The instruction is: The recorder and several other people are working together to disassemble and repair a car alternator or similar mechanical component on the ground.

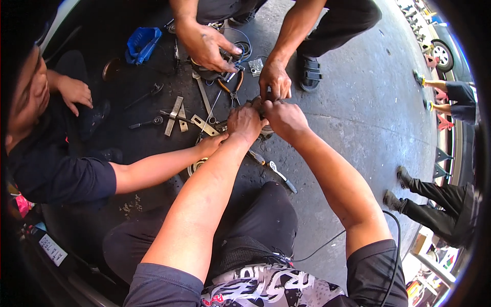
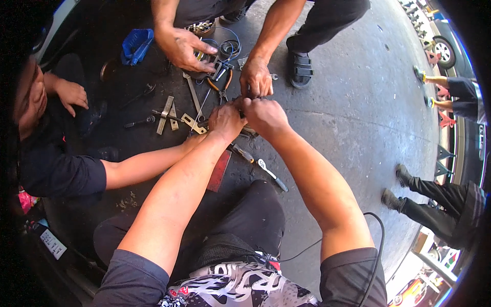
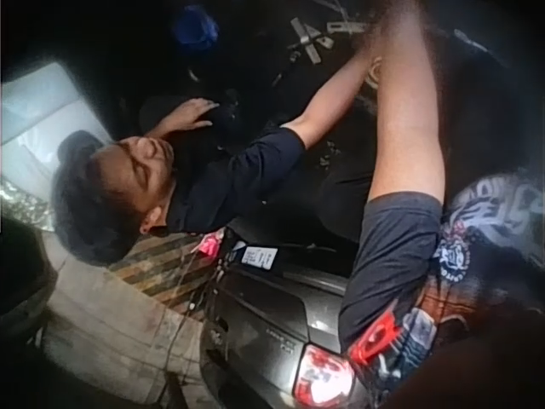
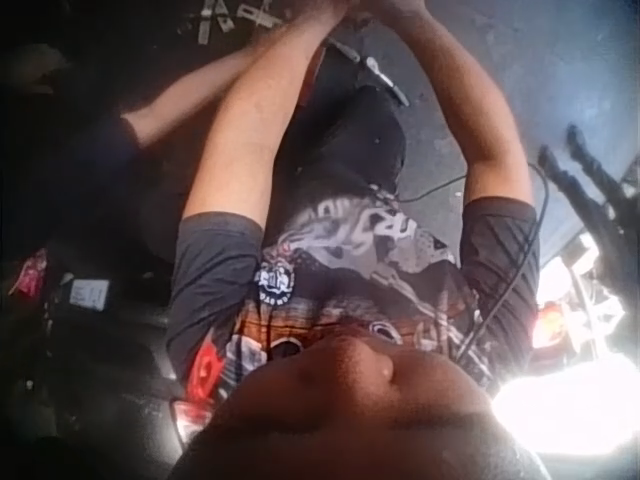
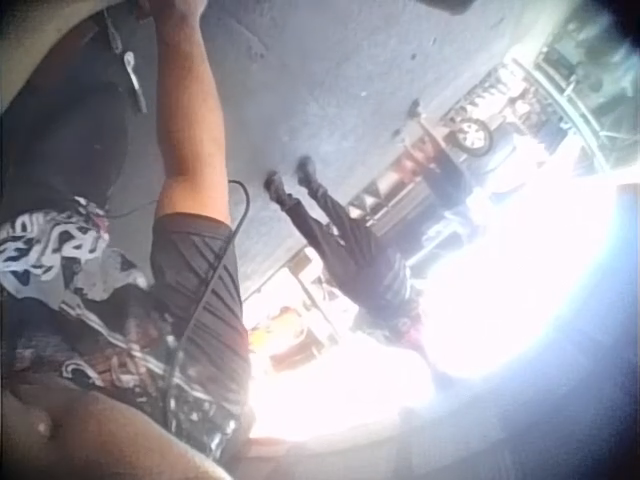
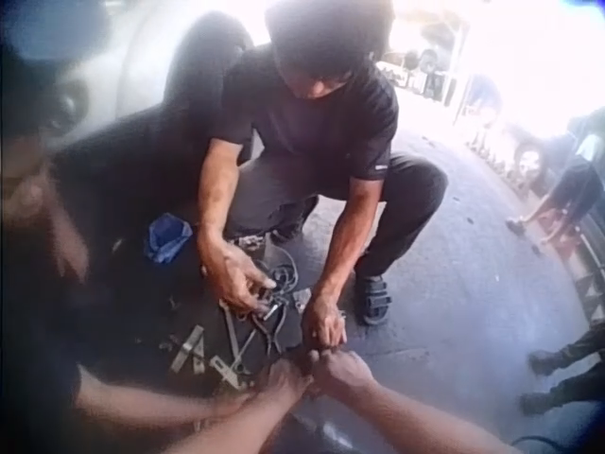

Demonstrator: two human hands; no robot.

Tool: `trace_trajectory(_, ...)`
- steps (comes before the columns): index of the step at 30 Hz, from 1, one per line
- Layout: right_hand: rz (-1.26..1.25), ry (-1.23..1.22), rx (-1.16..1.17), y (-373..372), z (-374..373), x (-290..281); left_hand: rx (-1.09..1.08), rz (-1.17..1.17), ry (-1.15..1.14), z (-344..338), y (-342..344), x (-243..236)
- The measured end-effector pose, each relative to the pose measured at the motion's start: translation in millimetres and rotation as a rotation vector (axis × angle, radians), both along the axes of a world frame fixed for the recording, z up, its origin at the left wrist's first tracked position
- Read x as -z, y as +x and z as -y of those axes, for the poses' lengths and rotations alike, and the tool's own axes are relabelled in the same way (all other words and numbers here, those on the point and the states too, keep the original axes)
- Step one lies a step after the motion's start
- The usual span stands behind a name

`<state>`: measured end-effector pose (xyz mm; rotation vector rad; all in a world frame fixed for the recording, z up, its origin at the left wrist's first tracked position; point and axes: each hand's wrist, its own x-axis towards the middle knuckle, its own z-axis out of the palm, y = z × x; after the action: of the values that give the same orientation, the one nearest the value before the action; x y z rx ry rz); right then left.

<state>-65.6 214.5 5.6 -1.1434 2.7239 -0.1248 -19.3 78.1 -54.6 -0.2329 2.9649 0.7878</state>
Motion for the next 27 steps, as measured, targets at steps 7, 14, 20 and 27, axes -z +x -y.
trace_trajectory(7, 0.100, -0.227, 0.326, -0.4, -33.6, -17.6, 0.000, 0.060, 0.000, 1.8, 4.4, -6.7)
trace_trajectory(14, 0.017, -0.222, 0.112, -15.7, -17.3, -16.8, 0.011, 0.107, -0.004, 1.4, 1.9, -16.2)
trace_trajectory(20, -0.092, -0.092, 0.004, -17.9, -17.1, -4.3, -0.010, 0.072, -0.021, 0.8, 2.3, -11.7)
trace_trajectory(27, -0.055, -0.044, -0.044, -30.3, -12.4, -3.1, 0.005, 0.114, -0.010, 0.0, 4.2, -11.0)
